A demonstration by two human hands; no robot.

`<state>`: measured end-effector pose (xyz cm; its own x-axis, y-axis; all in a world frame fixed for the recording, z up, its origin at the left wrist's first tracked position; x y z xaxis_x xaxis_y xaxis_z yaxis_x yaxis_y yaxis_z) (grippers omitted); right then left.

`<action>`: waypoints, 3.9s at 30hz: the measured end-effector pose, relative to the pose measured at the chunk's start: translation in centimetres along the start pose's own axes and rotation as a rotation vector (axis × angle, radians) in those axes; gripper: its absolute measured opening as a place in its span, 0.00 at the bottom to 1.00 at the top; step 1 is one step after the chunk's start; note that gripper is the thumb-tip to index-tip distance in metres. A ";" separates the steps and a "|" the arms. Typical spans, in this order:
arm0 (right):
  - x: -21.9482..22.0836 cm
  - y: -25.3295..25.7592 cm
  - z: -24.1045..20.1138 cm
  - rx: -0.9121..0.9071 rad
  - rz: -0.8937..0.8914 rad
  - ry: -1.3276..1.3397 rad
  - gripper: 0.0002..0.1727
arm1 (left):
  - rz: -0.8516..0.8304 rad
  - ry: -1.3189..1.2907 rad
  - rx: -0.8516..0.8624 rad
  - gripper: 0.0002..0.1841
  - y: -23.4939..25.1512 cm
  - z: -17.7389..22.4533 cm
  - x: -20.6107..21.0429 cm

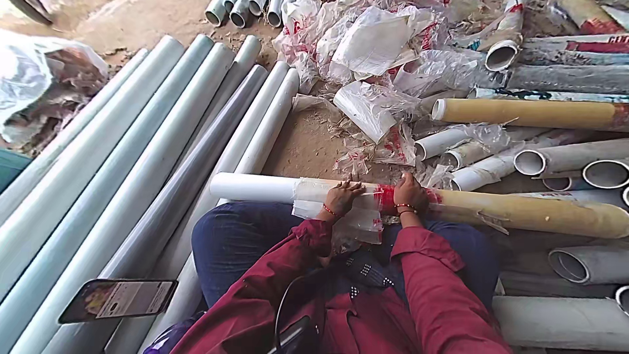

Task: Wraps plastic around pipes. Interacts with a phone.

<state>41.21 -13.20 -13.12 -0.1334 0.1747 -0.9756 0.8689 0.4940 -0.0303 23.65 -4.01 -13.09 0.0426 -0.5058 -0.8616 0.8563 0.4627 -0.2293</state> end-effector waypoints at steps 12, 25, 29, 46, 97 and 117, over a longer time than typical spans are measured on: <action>0.4 0.9 0.8 0.083 0.006 0.000 0.22 | -0.018 -0.039 0.074 0.27 -6.5 2.6 2.3; 0.5 -0.6 -0.1 0.019 0.088 -0.013 0.25 | 0.247 -0.313 0.297 0.16 -9.9 0.5 0.6; 0.2 -1.6 -1.2 -0.018 -0.051 -0.164 0.25 | 0.180 -0.338 0.126 0.18 -9.3 0.4 0.1; 0.8 -3.8 -2.9 -0.224 0.035 -0.118 0.19 | -0.052 -0.333 -0.533 0.24 -4.9 -1.7 -1.1; 1.0 -3.6 -2.8 -0.239 0.074 -0.082 0.21 | 0.222 -0.552 -0.745 0.19 -6.6 -4.0 0.4; 1.1 -3.5 -2.5 -0.273 0.136 -0.027 0.20 | 0.399 -0.137 -0.445 0.15 -9.7 -4.5 0.8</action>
<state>36.84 -12.63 -13.58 -0.0084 0.2342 -0.9721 0.7174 0.6787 0.1574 13.06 -5.66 -13.61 0.4068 -0.3063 -0.8606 0.4651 0.8803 -0.0934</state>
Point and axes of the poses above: each hand's wrist, its own y-axis towards the middle knuckle, its own x-axis out of the palm, z = x × y, the point moved 5 cm from there along y, towards the middle knuckle, and after that the axes turned 4 degrees about z, right-handed, at the moved point
